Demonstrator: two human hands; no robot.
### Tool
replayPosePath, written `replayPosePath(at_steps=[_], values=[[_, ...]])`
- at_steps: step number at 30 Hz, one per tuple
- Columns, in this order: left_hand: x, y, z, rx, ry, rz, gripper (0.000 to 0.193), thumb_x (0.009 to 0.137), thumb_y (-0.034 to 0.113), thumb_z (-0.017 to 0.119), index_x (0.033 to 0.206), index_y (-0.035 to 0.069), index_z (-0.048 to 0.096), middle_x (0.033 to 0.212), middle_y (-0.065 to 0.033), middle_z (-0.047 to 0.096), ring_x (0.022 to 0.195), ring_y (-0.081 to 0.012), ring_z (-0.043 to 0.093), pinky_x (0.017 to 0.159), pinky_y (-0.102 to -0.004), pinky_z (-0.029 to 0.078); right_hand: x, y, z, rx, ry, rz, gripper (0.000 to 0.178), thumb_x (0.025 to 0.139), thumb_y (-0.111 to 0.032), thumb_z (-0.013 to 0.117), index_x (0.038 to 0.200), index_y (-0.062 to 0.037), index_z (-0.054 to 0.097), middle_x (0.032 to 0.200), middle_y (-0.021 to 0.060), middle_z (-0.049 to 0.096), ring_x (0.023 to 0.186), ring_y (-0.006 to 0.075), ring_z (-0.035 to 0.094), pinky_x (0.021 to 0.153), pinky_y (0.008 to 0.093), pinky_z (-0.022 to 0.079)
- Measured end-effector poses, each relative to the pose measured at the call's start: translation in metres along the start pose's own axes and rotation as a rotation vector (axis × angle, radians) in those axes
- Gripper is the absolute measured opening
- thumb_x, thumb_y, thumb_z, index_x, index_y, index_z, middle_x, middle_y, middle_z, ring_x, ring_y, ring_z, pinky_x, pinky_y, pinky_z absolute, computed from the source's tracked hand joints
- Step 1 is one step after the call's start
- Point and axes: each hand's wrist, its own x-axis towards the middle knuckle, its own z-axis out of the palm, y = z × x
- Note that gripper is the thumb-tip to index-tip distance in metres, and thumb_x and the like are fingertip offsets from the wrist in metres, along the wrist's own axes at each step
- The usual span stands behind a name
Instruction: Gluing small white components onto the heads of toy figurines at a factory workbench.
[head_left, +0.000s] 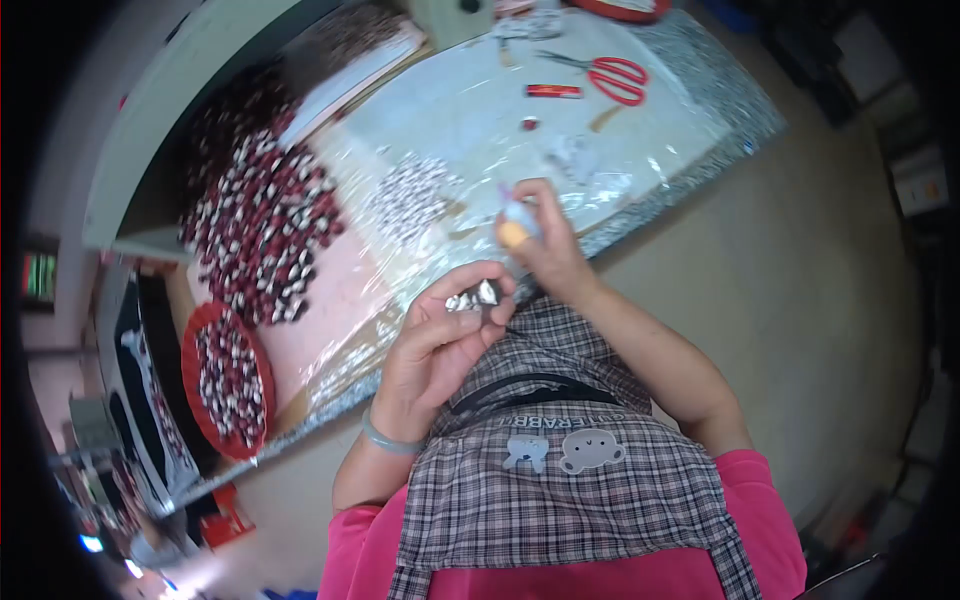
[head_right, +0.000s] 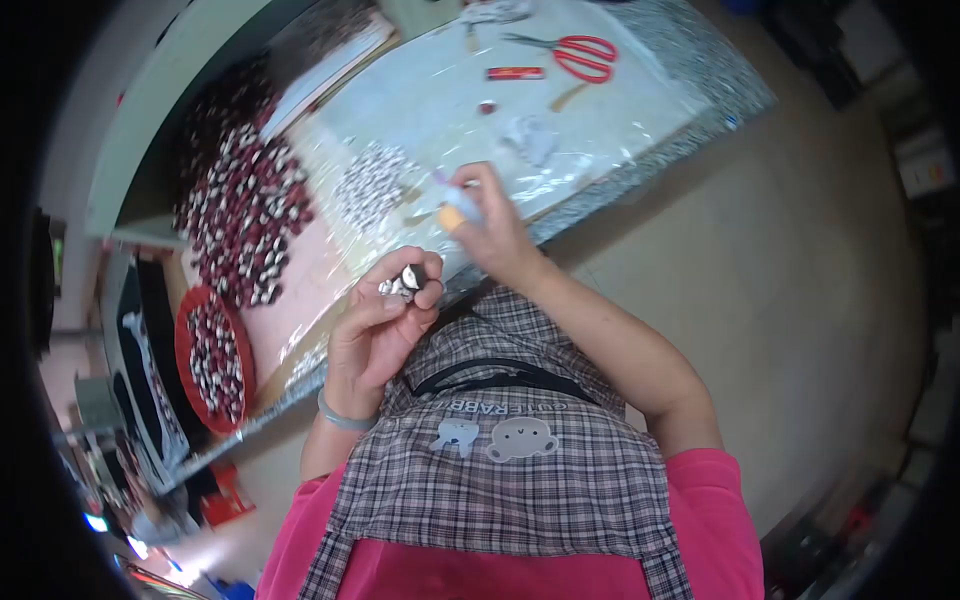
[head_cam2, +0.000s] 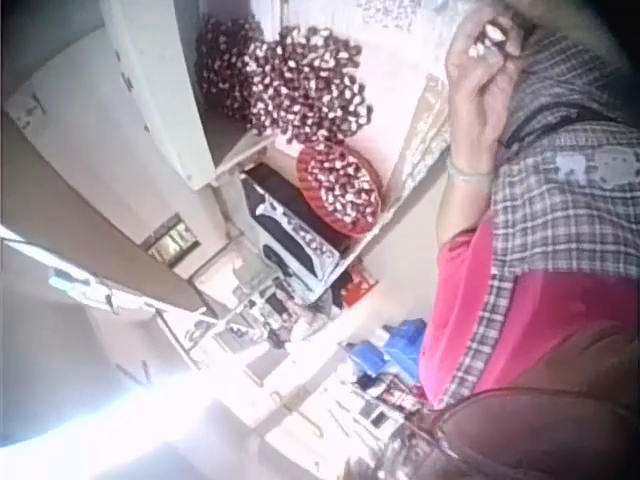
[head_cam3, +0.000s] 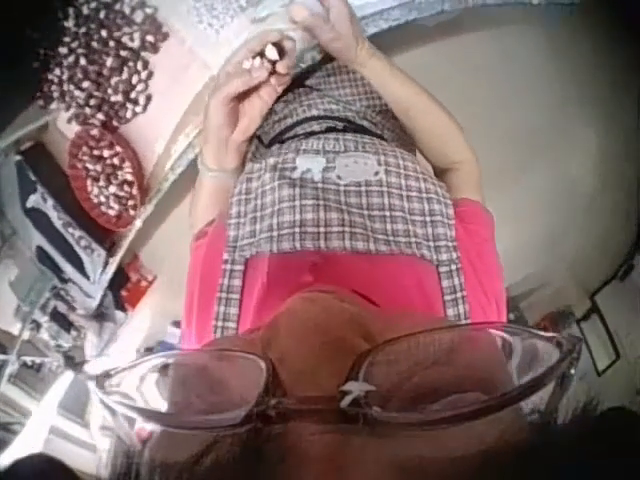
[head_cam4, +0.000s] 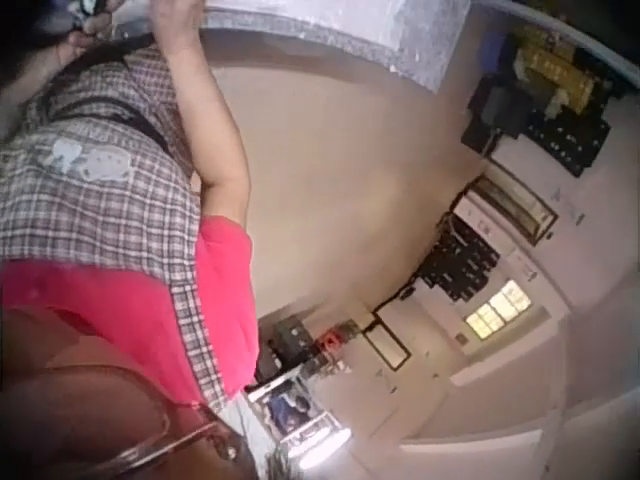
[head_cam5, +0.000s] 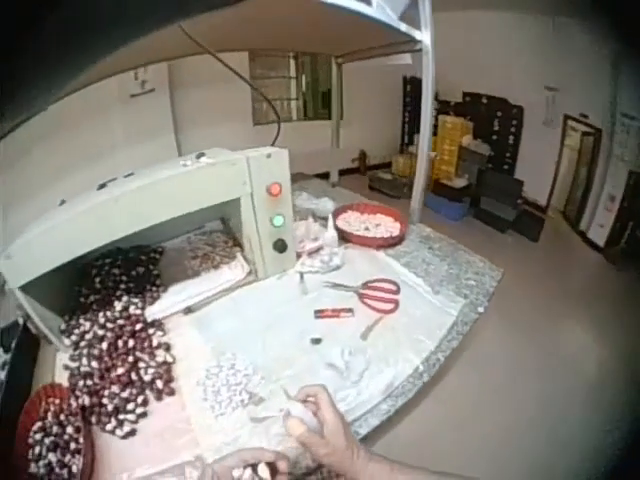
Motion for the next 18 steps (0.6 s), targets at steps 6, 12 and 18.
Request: replayPosePath(at_steps=[6,12,18], values=[[-0.041,0.019,-0.015,-0.003,0.09,0.14,0.036,0.087,0.003,0.058,0.121,-0.006,0.053,0.112,-0.0133,0.057,0.089,-0.0147,0.055,0.078,-0.0242,0.047,0.004,-0.016,-0.002,0.215,-0.043,0.039,0.026,0.095,-0.014,0.052,0.117,-0.0047,0.041,0.102,0.0092,0.056,0.074,0.0122,0.059,0.06,0.0224,0.047],[-0.067,0.022,-0.037,0.06,0.183,0.224,0.031,0.091,0.007,0.06,0.12,0.0,0.057,0.104,-0.0087,0.061,0.085,-0.0118,0.056,0.074,-0.0219,0.046,-0.002,-0.03,0.006,0.142,-0.079,0.041,0.027,0.091,-0.009,0.059,0.116,0.0001,0.063,0.112,0.0085,0.05,0.075,0.0129,0.061,0.055,0.0207,0.049],[-0.076,0.017,-0.055,0.116,0.278,0.267,0.027,0.091,0.007,0.061,0.116,-0.001,0.06,0.105,-0.0117,0.063,0.086,-0.0136,0.06,0.076,-0.0235,0.049,-0.021,-0.036,0.029,0.304,-0.159,0.213,0.032,0.086,-0.005,0.067,0.117,-0.0016,0.058,0.097,0.0071,0.06,0.066,0.0077,0.058,0.05,0.016,0.043]])
